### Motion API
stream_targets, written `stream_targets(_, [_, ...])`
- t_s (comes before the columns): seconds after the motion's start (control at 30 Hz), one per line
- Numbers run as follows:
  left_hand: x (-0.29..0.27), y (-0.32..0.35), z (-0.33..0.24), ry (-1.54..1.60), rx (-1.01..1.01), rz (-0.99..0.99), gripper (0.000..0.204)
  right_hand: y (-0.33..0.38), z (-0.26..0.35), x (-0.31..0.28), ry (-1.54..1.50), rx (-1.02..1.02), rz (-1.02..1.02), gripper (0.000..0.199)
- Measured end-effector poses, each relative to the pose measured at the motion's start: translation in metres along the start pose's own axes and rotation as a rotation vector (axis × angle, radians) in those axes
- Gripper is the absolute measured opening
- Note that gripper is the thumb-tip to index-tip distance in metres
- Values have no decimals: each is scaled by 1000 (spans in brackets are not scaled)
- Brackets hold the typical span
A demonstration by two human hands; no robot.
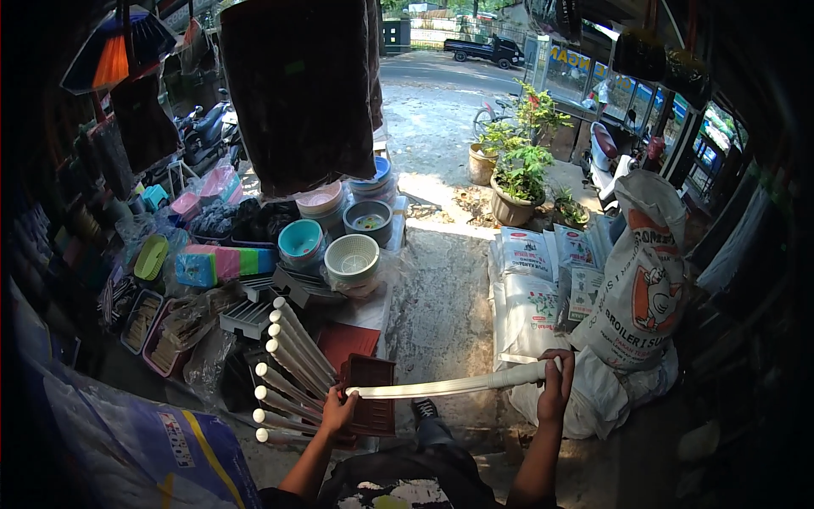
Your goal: Assembling dustpans by attaching handles to the pans.
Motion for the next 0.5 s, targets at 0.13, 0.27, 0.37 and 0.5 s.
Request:
stream_targets(0.13, [10,-22,-5,136,-112,72,64,-93,-5,59,-393,45,364,17])
stream_targets(0.27, [26,-30,-21,311,-227,21,65,-163,-10,130,-483,-30,619,19])
stream_targets(0.37, [33,-30,-28,293,-304,-48,70,-192,-7,193,-490,-136,804,18])
stream_targets(0.5, [1,13,-114,163,-166,-144,63,-199,-7,272,-489,-306,1112,17])
Point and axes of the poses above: each hand's wrist, its own y-axis away from the middle knuckle, its own x-axis out of the palm, z = x × y, the point moved 2 cm from there along -y, towards the middle knuckle, and after that the axes turned 15 degrees about -x, right-handed, at the moved point
